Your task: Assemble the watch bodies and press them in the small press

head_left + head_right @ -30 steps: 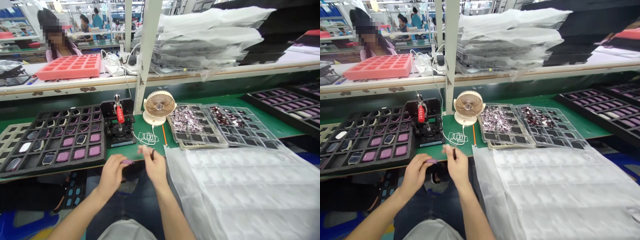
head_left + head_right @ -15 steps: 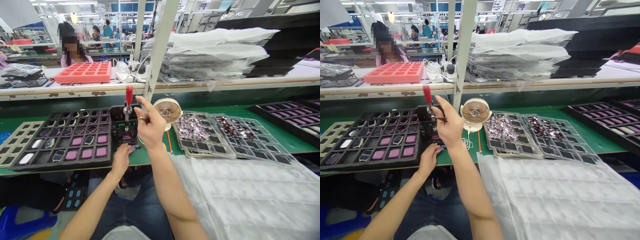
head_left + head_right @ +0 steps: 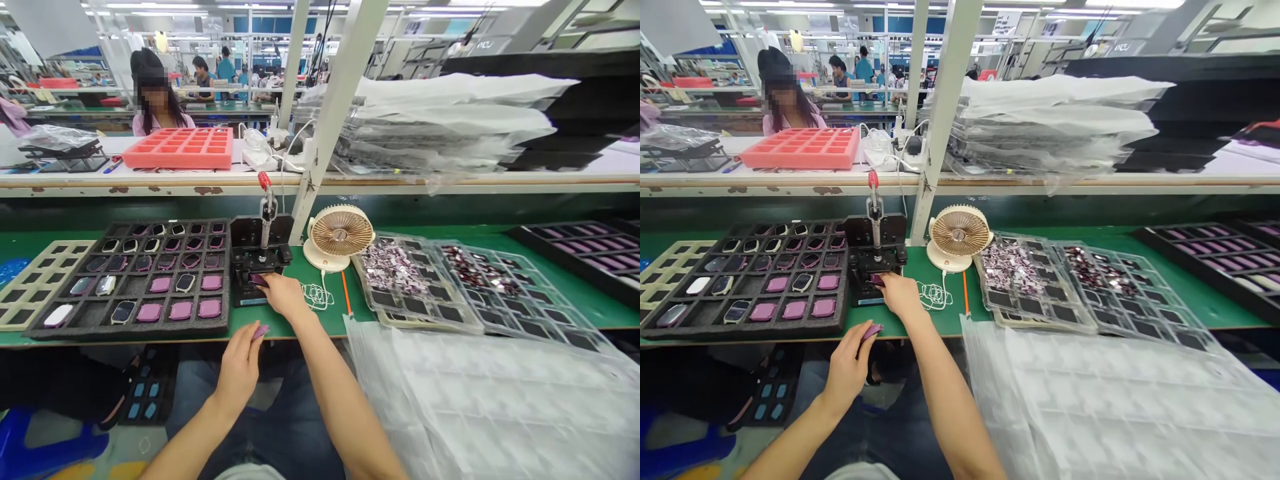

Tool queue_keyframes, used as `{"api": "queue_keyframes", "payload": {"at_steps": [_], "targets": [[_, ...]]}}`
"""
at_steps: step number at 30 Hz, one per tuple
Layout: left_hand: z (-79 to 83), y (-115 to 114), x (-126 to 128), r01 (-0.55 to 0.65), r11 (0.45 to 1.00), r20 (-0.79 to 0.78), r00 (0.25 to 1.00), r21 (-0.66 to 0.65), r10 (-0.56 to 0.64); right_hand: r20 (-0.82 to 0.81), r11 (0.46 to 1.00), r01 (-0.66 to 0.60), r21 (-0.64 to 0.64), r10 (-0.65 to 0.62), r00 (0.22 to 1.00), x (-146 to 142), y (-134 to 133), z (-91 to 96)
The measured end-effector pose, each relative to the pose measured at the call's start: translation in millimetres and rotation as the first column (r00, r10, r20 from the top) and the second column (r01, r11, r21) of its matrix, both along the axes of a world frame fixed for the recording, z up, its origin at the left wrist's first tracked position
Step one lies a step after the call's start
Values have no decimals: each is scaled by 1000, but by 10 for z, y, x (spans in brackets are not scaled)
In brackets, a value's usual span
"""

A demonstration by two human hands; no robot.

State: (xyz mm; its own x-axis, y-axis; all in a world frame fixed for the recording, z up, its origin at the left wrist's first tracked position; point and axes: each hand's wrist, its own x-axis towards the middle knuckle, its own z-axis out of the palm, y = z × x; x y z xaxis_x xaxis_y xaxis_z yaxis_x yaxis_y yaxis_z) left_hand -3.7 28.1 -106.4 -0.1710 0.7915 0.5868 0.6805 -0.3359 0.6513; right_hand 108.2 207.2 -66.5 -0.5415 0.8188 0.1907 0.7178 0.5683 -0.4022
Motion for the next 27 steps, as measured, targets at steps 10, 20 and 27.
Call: {"api": "queue_keyframes", "payload": {"at_steps": [10, 20, 27], "targets": [[41, 707, 40, -165, 982, -55, 984, 92, 171, -212, 982, 179, 62, -163, 964, 403, -463, 132], [-100, 1242, -42, -102, 995, -204, 974, -6, 98, -490, 951, 301, -70, -296, 820, 863, -983, -58], [-135, 1088, 1, -101, 993, -311, 947, -66, 76, -545, 977, 183, -109, -213, 811, 609, -1091, 136]]}}
